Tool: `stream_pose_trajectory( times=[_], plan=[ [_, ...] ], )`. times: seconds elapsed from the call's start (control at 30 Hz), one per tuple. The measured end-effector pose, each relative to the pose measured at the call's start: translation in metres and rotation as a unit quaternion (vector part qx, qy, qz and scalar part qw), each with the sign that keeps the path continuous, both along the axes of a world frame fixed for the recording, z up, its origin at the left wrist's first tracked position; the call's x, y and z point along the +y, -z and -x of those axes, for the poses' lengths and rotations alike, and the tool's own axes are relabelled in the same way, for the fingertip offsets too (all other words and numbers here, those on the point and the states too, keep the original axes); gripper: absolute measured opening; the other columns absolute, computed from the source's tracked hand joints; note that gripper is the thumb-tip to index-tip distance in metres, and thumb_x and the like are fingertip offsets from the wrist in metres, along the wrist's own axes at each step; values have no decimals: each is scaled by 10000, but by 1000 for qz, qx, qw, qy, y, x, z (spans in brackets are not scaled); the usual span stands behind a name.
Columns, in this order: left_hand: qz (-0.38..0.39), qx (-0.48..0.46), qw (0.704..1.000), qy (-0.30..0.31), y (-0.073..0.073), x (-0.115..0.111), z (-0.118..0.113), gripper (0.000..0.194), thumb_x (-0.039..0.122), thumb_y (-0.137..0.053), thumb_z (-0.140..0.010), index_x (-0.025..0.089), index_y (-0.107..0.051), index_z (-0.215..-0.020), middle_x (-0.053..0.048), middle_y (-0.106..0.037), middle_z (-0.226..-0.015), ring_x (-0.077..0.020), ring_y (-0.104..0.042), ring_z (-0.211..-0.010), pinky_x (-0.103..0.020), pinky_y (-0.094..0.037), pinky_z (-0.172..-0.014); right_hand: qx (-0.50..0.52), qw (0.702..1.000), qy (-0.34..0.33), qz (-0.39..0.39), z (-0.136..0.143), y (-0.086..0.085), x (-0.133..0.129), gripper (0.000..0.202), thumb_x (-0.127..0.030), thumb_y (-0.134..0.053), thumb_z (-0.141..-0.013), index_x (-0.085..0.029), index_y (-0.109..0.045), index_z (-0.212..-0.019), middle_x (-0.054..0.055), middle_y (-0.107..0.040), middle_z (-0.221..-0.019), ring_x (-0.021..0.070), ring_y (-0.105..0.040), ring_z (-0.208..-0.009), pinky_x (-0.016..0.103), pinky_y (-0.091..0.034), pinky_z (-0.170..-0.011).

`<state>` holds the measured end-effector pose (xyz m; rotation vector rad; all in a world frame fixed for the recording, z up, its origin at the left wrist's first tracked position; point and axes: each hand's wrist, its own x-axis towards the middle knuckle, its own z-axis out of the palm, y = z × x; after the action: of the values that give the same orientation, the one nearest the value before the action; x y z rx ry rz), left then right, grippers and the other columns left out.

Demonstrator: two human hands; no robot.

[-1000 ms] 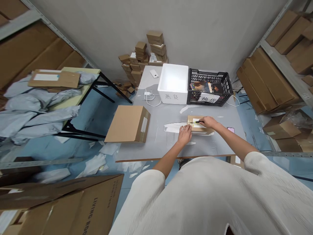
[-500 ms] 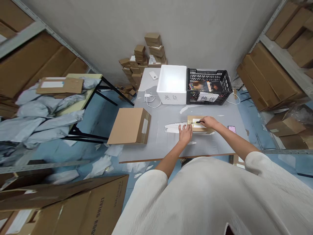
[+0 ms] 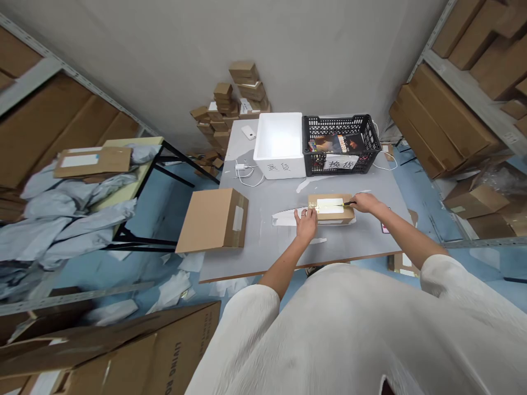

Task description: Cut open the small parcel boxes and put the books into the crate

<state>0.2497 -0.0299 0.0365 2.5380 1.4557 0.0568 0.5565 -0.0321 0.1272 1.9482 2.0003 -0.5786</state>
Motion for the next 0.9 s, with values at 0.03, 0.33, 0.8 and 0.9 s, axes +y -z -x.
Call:
stream_pose_trajectory(
  times=[0.03,0.33,0.8,0.9],
  plan=[
    [-2,3,1000,0,0,0,0,620,212,-379,-1083,219,-470,-1696,-183,-643,-1512,-368,-499,-1469,-666,-125,-1356,-1,1000,4,3,-8,0,-2,366,-425,-550,-1064,-312,-847,-1246,113,-820,-1210,309,-728,-1090,343,-501,-793],
    [-13,9,1000,-12,0,0,-4,585,241,-413,-1074,223,-504,-1652,-183,-655,-1480,-375,-490,-1475,-676,-146,-1345,0,999,51,0,-78,-2,-29,305,-451,-646,-1028,-294,-879,-1146,151,-825,-1109,319,-740,-1033,365,-496,-829],
    [58,26,992,110,-19,23,-73,567,489,-743,-977,240,-564,-1453,-158,-580,-1490,-348,-538,-1395,-469,-420,-1184,172,972,147,-58,-100,30,-79,410,-478,-541,-1046,-203,-838,-1111,79,-821,-965,217,-683,-819,283,-424,-702],
    [76,62,986,138,-23,31,-87,645,478,-830,-916,236,-561,-1449,-166,-580,-1498,-366,-531,-1422,-470,-428,-1173,213,960,174,-54,-96,36,-85,395,-504,-564,-1031,-208,-821,-1075,57,-804,-897,209,-687,-794,271,-448,-701]
  ],
)
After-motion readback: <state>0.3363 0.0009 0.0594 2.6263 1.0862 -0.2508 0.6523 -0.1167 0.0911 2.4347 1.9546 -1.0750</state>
